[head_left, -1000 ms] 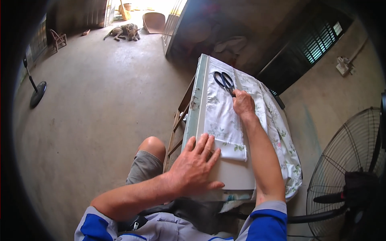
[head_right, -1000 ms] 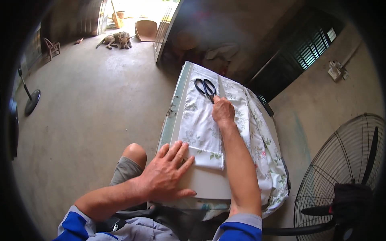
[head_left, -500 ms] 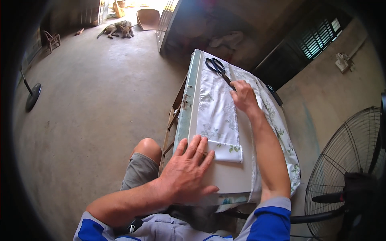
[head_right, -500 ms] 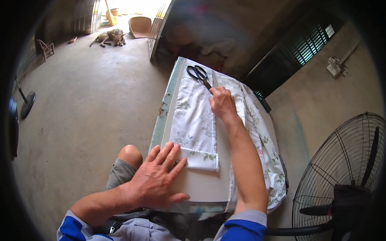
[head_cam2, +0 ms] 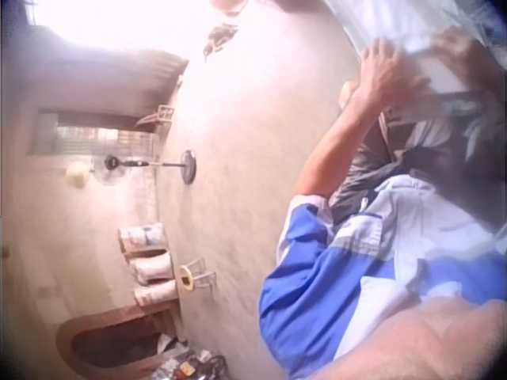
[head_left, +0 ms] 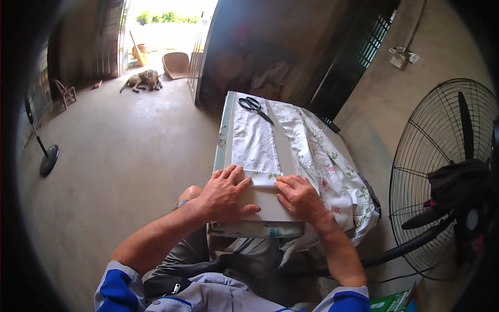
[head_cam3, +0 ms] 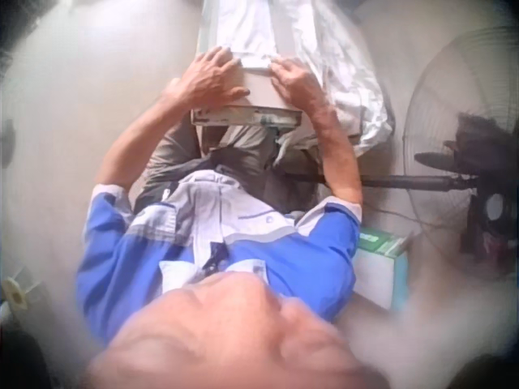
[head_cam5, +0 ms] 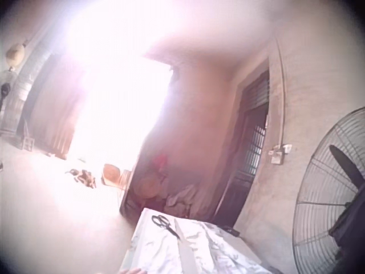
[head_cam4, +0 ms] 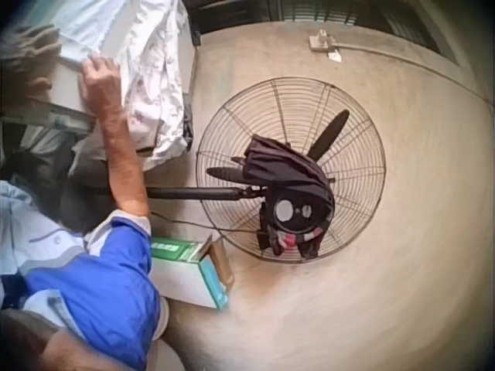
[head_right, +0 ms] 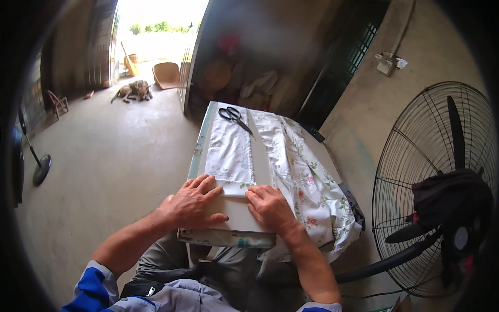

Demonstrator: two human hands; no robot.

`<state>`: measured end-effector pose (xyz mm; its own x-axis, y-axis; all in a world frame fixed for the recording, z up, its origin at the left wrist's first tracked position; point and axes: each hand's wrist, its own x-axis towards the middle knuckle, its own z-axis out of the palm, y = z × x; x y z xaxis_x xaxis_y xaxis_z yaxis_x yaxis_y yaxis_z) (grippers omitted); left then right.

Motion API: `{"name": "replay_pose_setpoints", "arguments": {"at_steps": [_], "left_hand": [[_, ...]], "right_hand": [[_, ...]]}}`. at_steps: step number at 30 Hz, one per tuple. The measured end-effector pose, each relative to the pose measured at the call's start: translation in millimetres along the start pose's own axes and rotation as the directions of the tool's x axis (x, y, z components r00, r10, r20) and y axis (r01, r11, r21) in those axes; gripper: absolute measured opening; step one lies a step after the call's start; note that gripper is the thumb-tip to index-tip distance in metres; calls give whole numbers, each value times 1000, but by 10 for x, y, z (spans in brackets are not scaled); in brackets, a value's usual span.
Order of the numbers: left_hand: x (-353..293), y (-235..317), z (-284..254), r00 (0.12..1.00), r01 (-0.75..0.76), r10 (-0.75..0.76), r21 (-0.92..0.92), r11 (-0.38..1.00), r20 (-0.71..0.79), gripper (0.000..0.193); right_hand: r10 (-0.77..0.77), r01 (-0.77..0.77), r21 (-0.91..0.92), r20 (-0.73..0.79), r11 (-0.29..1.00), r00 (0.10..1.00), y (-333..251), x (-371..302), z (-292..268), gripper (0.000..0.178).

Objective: The person folds a piece of floral patterned fabric around a white board, places the folded piece into a plastic bag, and then uses a pair of shears to cut along the edge of a long strip of the same fabric.

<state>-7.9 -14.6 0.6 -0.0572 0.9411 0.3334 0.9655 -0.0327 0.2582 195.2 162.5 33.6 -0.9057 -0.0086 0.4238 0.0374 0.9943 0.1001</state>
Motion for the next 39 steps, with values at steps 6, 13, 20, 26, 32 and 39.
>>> {"name": "replay_pose_setpoints", "arguments": {"at_steps": [6,13,20,26,32,39], "left_hand": [[99,27,0,995,92,-93,-33,995,-20,65],[203,-107,32,984,70,-69,-3,998,-165,44],[268,-203,139,975,-3,32,130,992,-218,20],[234,-178,143,978,-12,50,182,983,-205,15],[58,-35,18,981,-54,78,134,989,-180,16],[-362,145,-54,955,-94,126,129,987,-269,20]], "right_hand": [[6,-16,-117,-82,993,997,52,-24,153,21],[72,-78,-34,-142,996,987,79,21,192,16],[100,-99,13,-195,995,976,76,43,216,20],[84,-93,-36,-192,995,978,137,53,261,23],[67,-54,81,-157,995,985,183,-146,277,28],[38,-7,166,-180,986,983,-211,-289,56,27]]}}
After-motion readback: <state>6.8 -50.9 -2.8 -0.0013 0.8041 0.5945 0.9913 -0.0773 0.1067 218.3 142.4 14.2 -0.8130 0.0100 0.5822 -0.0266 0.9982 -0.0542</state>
